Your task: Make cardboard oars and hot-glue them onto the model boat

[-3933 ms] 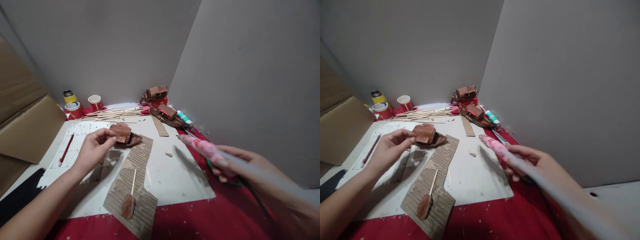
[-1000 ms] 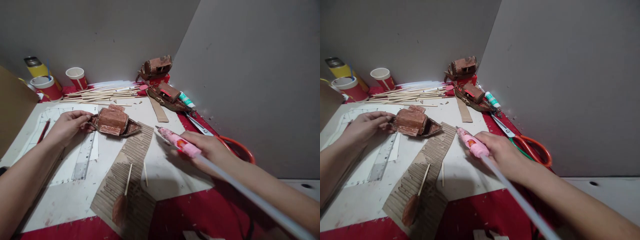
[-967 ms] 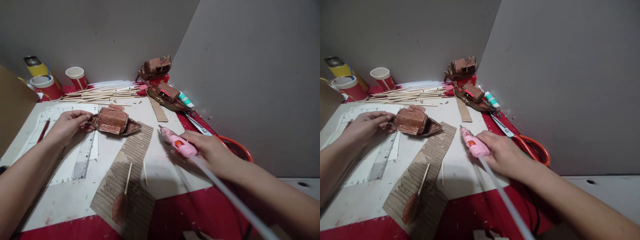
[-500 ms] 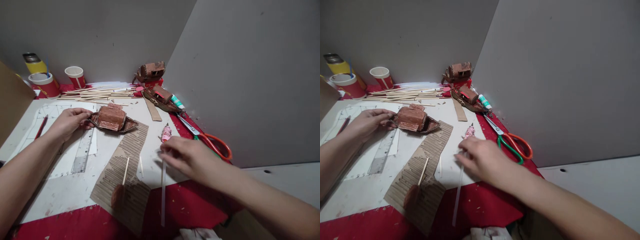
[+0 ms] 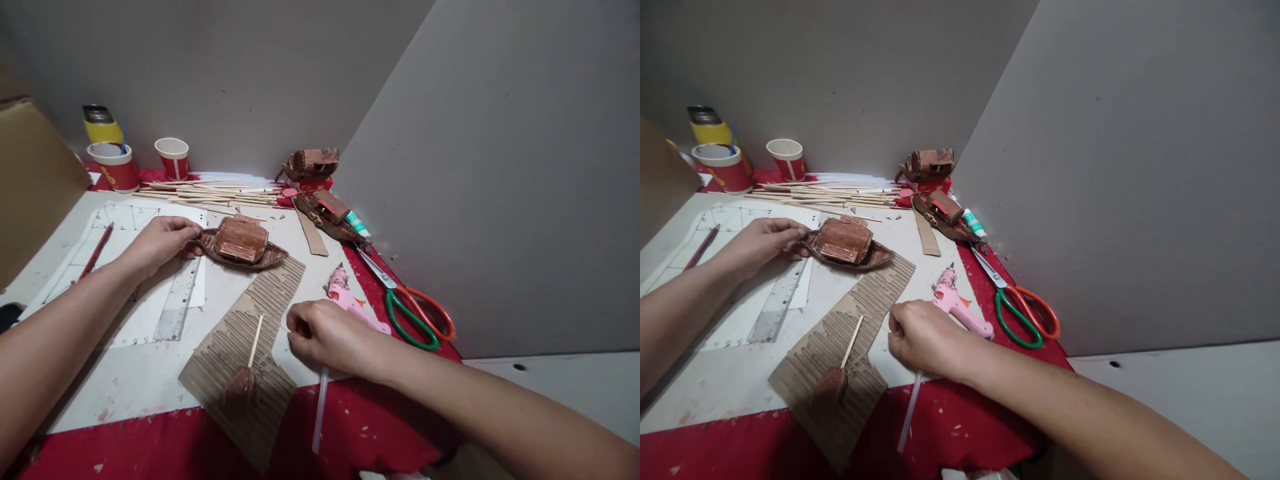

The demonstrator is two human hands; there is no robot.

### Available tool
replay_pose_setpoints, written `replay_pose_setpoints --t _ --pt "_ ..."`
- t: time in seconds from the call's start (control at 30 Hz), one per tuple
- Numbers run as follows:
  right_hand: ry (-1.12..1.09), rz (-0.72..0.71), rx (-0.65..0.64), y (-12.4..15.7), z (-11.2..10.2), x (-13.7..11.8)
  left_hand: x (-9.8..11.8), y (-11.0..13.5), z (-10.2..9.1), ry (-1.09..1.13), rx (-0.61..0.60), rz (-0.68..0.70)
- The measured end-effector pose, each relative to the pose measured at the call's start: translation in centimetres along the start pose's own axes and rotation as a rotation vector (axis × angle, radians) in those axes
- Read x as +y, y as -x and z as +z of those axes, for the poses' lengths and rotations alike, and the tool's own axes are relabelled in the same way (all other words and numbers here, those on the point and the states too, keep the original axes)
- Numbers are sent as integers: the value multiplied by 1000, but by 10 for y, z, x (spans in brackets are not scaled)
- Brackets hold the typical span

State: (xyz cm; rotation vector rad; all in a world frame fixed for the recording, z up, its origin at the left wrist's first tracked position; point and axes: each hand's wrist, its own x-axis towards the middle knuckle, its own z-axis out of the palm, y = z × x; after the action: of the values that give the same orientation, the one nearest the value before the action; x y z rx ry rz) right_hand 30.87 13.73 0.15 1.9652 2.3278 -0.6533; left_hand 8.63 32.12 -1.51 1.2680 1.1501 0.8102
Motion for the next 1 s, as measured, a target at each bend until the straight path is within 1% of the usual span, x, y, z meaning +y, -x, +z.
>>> replay_pose_setpoints --t 0.07,0.13,0.23,0.33,0.43,0.53,0.6,0.67,0.83,1.0 --pt "13 -18 10 1 0 1 -1 -1 0 0 -1 1" --pt "26 -45 23 4 -4 2 -2 -2 -1 2 3 0" --pt "-35 -94 99 8 -21 6 -5 -4 -2 10 14 -8" --pt "-212 -122 226 7 -42 10 -6 -5 -3 20 12 -15" --pt "-489 -95 276 -3 -55 14 -6 -6 -3 28 15 -21" --pt "-770 -89 271 -19 -55 17 -6 -6 -3 31 16 -28" --pt "-851 -120 264 -31 -50 19 -6 -7 -3 27 11 -34" --pt "-872 -161 302 -43 -43 21 -6 -8 -3 20 11 -38" --pt "-790 -207 490 -62 -30 30 -8 -10 -5 28 -3 -33" --pt "-648 -247 572 -69 -26 36 -8 -9 -5 21 -8 -28"
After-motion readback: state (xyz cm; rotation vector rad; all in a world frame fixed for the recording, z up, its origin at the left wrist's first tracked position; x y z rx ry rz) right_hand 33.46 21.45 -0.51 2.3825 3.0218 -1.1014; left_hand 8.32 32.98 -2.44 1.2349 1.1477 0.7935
